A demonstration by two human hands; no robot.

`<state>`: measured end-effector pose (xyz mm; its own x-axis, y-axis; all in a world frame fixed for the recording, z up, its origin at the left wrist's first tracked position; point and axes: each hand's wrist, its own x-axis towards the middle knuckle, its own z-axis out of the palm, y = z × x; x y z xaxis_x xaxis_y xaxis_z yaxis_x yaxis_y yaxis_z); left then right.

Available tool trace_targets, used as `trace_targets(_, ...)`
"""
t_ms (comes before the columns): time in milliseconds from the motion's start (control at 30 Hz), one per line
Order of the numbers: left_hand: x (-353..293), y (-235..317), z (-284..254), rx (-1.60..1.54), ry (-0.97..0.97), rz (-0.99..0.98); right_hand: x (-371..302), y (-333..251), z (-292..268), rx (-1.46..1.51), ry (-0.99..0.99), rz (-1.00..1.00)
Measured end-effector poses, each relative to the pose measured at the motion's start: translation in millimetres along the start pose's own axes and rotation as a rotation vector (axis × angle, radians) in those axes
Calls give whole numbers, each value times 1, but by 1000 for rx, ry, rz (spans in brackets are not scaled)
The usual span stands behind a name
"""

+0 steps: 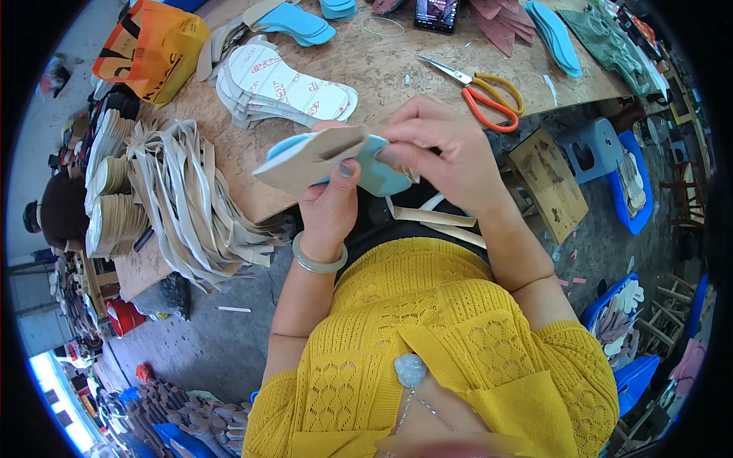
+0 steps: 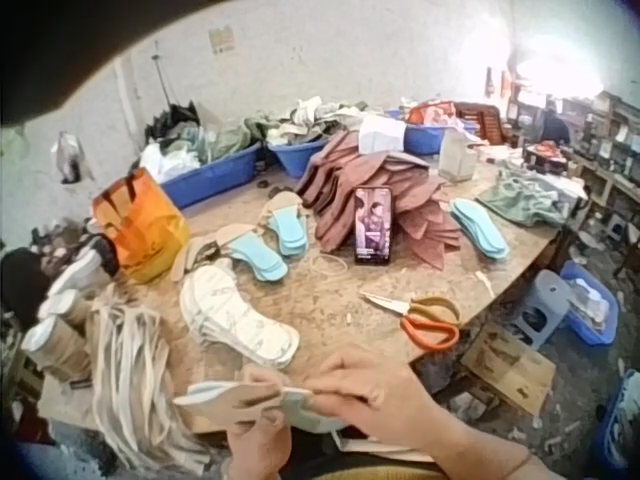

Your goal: Assembling and trimming shoe components at a workbench.

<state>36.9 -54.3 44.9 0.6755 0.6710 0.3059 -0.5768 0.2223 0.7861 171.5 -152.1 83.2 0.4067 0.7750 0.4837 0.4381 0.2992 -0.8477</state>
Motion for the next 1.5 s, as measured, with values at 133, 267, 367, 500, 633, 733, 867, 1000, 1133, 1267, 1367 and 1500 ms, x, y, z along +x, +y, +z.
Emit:
trace_targets(133, 1, 3, 2, 154, -60, -6, 0, -3, 2, -164, 0, -206)
trace_targets(267, -1, 7, 6, 26, -84, -11, 2, 0, -7, 11, -139, 46)
trace_targets(367, 5, 14, 20, 105, 119, -124, 5, 0, -7, 146, -224, 235)
trace_targets(500, 7, 16, 24, 125, 185, -174, 3, 11, -4, 267, -232, 239)
trace_targets(633, 2, 5, 9, 1, 63, -158, -1, 20, 14, 437, -28, 296)
trace_targets(733, -3, -1, 16, 63, 154, -114, 0, 15, 24, 506, -18, 224)
trace_targets(867, 0, 12, 26, 594, 90, 453, 0, 13, 4, 393, -209, 80)
trace_targets(1000, 5, 43, 20, 1058, -321, 979, 3, 9, -16, 209, -174, -313)
trace_targets(1133, 6, 51, 20, 1223, -406, 1183, 7, 7, -23, 204, -173, -308)
trace_targets(1267, 8, 53, 20, 1242, -492, 1200, 11, 7, -30, 173, -247, -484)
trace_targets(1367, 11, 47, 20, 1132, -480, 1091, 11, 5, -28, 189, -272, -516)
trace_targets(1500, 10, 38, 19, 902, -414, 552, 1, 6, -17, 257, -270, -344)
